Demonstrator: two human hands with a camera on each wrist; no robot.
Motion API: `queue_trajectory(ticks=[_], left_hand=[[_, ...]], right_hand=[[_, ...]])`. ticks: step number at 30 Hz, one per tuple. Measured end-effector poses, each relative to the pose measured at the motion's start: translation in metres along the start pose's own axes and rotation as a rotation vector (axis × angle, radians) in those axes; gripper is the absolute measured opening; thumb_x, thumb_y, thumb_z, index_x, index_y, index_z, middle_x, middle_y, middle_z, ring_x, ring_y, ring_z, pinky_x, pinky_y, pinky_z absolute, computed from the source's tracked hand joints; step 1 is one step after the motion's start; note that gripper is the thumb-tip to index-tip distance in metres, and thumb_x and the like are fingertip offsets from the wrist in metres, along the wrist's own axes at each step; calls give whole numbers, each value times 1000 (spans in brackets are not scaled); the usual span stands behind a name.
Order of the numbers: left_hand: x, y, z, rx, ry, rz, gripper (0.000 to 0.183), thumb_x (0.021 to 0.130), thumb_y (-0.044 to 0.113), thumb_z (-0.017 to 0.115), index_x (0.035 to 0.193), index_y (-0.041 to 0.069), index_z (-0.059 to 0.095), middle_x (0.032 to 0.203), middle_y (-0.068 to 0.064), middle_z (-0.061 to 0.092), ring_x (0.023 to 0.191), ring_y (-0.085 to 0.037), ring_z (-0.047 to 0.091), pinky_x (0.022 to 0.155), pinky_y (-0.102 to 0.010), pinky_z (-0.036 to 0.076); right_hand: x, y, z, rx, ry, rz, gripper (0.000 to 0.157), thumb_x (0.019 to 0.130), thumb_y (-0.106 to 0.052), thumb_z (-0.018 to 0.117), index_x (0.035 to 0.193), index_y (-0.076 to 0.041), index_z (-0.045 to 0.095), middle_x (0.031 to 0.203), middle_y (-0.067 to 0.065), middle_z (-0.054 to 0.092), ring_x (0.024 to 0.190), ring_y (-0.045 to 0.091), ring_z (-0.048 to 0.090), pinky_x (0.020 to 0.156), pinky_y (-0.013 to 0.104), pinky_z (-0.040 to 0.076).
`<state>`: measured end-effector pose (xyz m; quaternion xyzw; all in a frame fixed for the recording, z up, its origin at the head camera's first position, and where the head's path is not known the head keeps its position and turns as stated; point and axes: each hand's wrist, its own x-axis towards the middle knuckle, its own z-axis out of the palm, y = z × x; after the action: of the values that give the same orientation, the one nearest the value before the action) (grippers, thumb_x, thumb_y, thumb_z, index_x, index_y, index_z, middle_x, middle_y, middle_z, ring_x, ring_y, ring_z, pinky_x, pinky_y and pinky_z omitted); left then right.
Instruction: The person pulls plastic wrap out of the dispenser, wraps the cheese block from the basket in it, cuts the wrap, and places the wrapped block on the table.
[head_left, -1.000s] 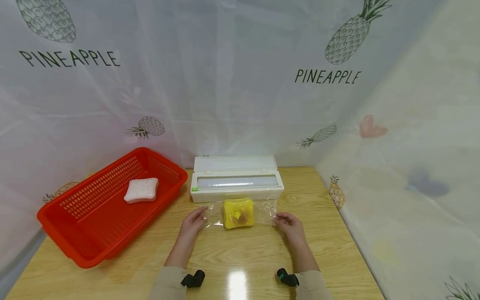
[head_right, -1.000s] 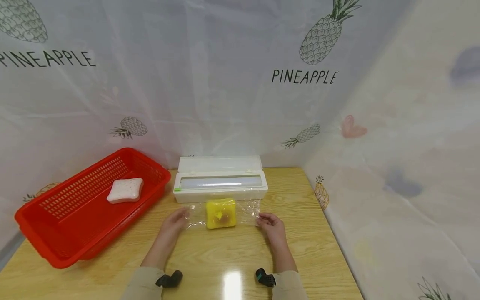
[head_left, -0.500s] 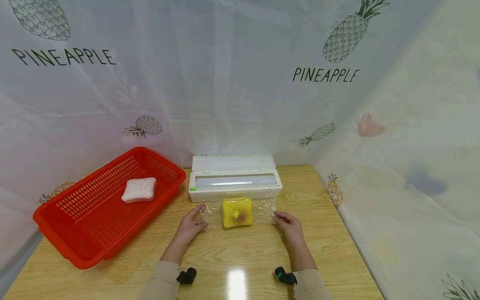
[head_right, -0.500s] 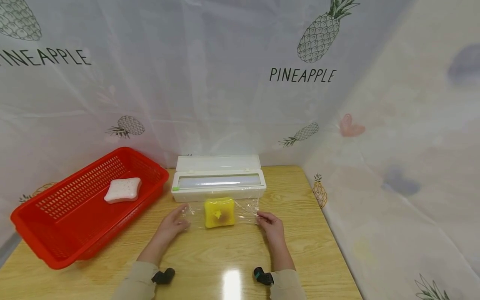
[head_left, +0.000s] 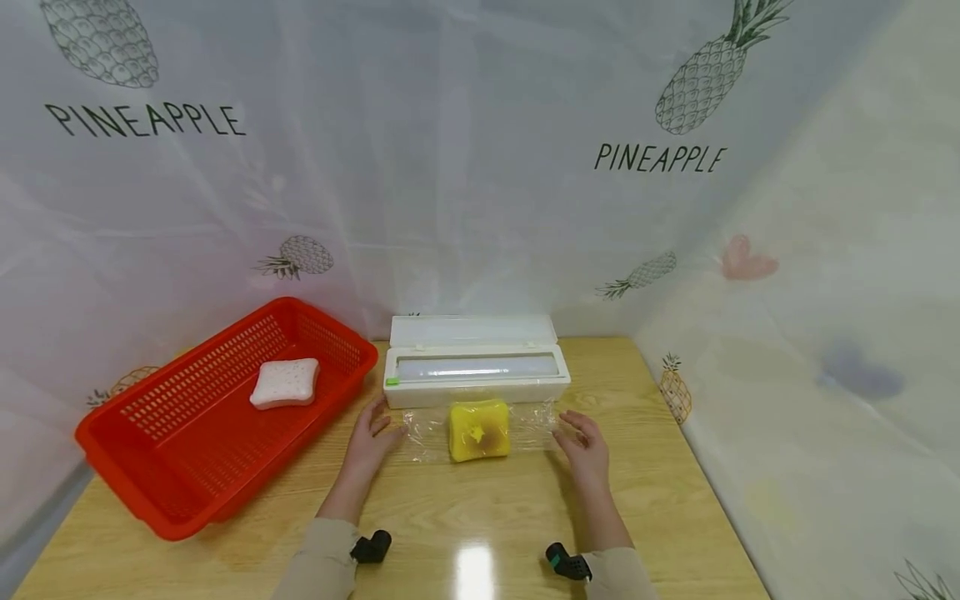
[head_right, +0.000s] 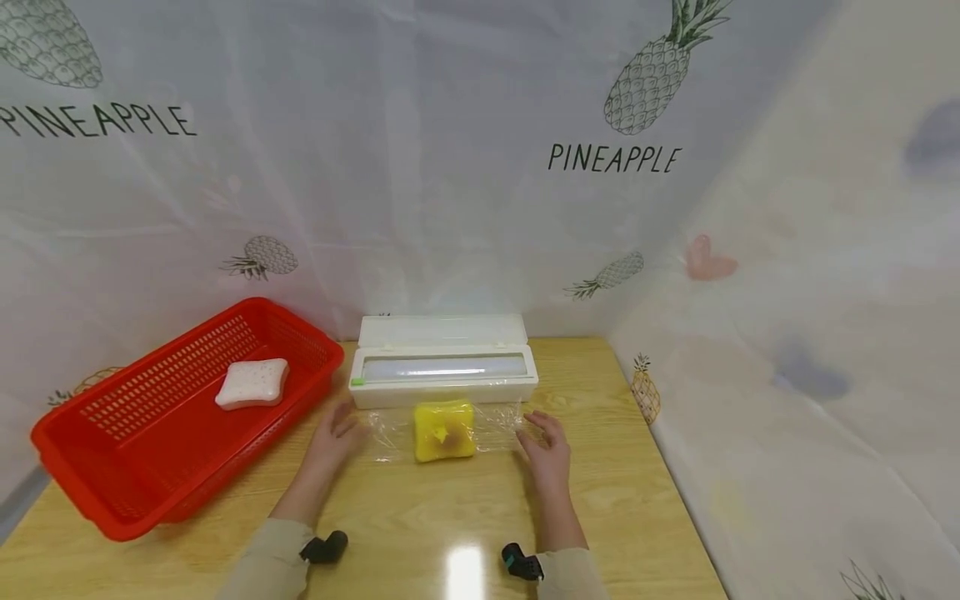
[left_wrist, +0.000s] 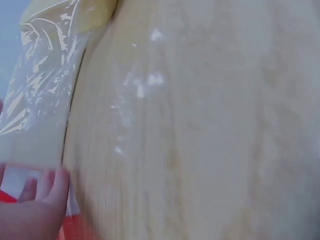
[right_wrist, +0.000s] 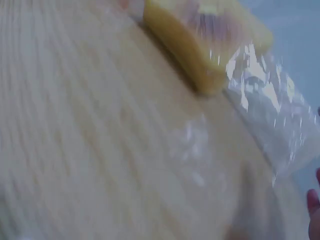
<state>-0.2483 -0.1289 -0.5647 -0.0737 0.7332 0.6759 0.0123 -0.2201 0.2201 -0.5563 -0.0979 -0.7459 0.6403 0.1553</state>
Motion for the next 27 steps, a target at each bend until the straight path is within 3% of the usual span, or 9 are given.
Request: queue_trajectory(ticks=[3, 6, 11, 15, 18, 21, 27], left_hand=[[9, 2, 3, -43, 37, 4, 87, 84, 7, 75, 153, 7, 23, 154, -23, 25, 138, -42, 30, 109, -53, 29], [23, 1, 7, -94, 52, 12, 92, 81, 3, 77, 154, 10, 22, 156, -21, 24, 140, -39, 26, 111, -52, 27], [48, -3, 9, -102, 9, 78, 97, 79, -2, 79, 155, 13, 20, 154, -20, 28, 138, -39, 30, 112, -50, 25], [48, 10, 4, -169, -102, 116, 94, 84, -5, 71, 156, 9, 11, 158, -22, 18, 142, -37, 19, 115, -47, 14], [47, 12, 3, -201, -159, 111, 88, 91, -2, 63, 157, 8, 5, 161, -19, 7, 146, -31, 5, 117, -46, 6], [53, -1, 2, -190, -181, 108, 79, 98, 7, 58, 157, 13, 5, 162, -12, 5, 147, -25, 2, 117, -44, 6], [54, -5, 1, -195, -186, 124, 74, 101, 12, 53, 157, 8, 5, 162, -14, 5, 147, -28, 4, 117, -45, 10]], right_hand=[[-1, -28, 13, 70, -16, -78, 27, 84, 5, 72, 110, 9, 67, 125, 21, 57, 118, 17, 46, 104, 43, 33], [-1, -59, 33, 101, -79, -171, 23, 83, 9, 71, 105, 12, 67, 116, 25, 60, 111, 17, 52, 103, 53, 34], [4, -89, 64, 37, -225, -254, 19, 83, 7, 72, 102, 11, 68, 107, 23, 64, 104, 20, 56, 100, 54, 38], [16, -87, 90, -31, -371, -256, 20, 85, -1, 74, 104, 5, 70, 109, 19, 64, 109, 32, 55, 101, 52, 38], [28, -76, 114, -96, -461, -264, 21, 85, -8, 76, 104, -1, 71, 109, 11, 65, 110, 30, 54, 99, 50, 39], [39, -70, 137, -164, -553, -268, 19, 86, -12, 76, 104, -6, 73, 109, 2, 66, 109, 23, 55, 98, 45, 40], [59, -77, 177, -292, -749, -300, 20, 89, -14, 72, 109, -11, 73, 109, -5, 68, 110, 19, 56, 99, 41, 42]])
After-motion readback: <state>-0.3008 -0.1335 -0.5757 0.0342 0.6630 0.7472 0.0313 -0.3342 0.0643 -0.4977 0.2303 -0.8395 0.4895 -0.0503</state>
